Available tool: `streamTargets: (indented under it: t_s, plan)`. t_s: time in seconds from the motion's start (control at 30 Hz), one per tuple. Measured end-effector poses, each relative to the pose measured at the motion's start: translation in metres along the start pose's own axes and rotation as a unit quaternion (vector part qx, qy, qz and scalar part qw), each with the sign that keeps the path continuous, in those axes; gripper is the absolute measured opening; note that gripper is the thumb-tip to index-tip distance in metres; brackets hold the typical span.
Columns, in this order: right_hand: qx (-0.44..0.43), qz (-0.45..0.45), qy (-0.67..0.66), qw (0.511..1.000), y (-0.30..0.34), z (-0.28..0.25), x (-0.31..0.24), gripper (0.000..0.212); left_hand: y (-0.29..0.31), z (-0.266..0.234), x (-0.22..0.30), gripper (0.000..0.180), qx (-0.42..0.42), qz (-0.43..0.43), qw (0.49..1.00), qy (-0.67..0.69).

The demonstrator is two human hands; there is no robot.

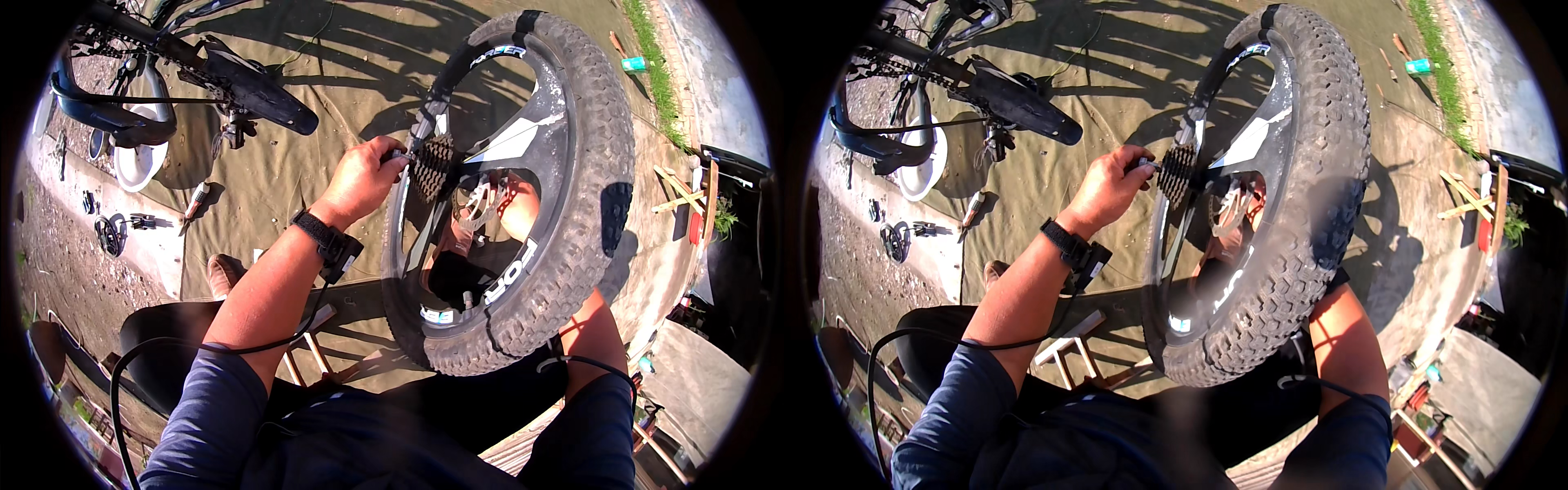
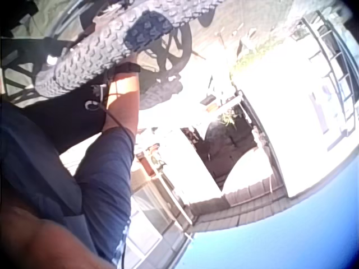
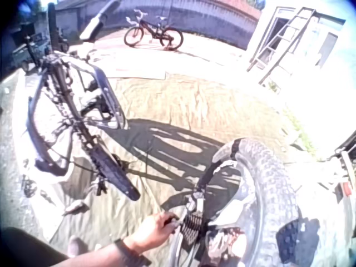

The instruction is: The person repairs a bicycle chain by threading it through a derailleur and connecting the links while the bike is inverted on a workspace.

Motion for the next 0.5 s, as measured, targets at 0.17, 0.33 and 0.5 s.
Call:
streamTargets:
  t_s: [0.17, 0.33, 0.5]
  plan:
    - [-0.001, -0.010, 0.010, 1.000, 0.013, 0.008, -0.002, 0.025, -0.001, 0.000, 0.000, 0.025, 0.011, 0.019, 1.000, -0.018]
    - [-0.002, -0.017, 0.017, 1.000, 0.018, 0.012, -0.001, 0.026, -0.003, 0.001, -0.006, 0.024, 0.028, 0.054, 0.998, -0.031]
    - [-0.004, -0.025, 0.014, 1.000, 0.015, 0.017, 0.001, 0.027, 0.000, -0.002, -0.005, 0.024, 0.028, 0.036, 0.999, -0.029]
Point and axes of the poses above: each hand's wrist, its own y-axis away from the middle knuckle, its own z-axis out of the palm, x = y × z, the point moved 1 cm from there along -y, towards the middle knuckle, and after that the axes turned 10 degrees about -z, right-handed, at the moved point
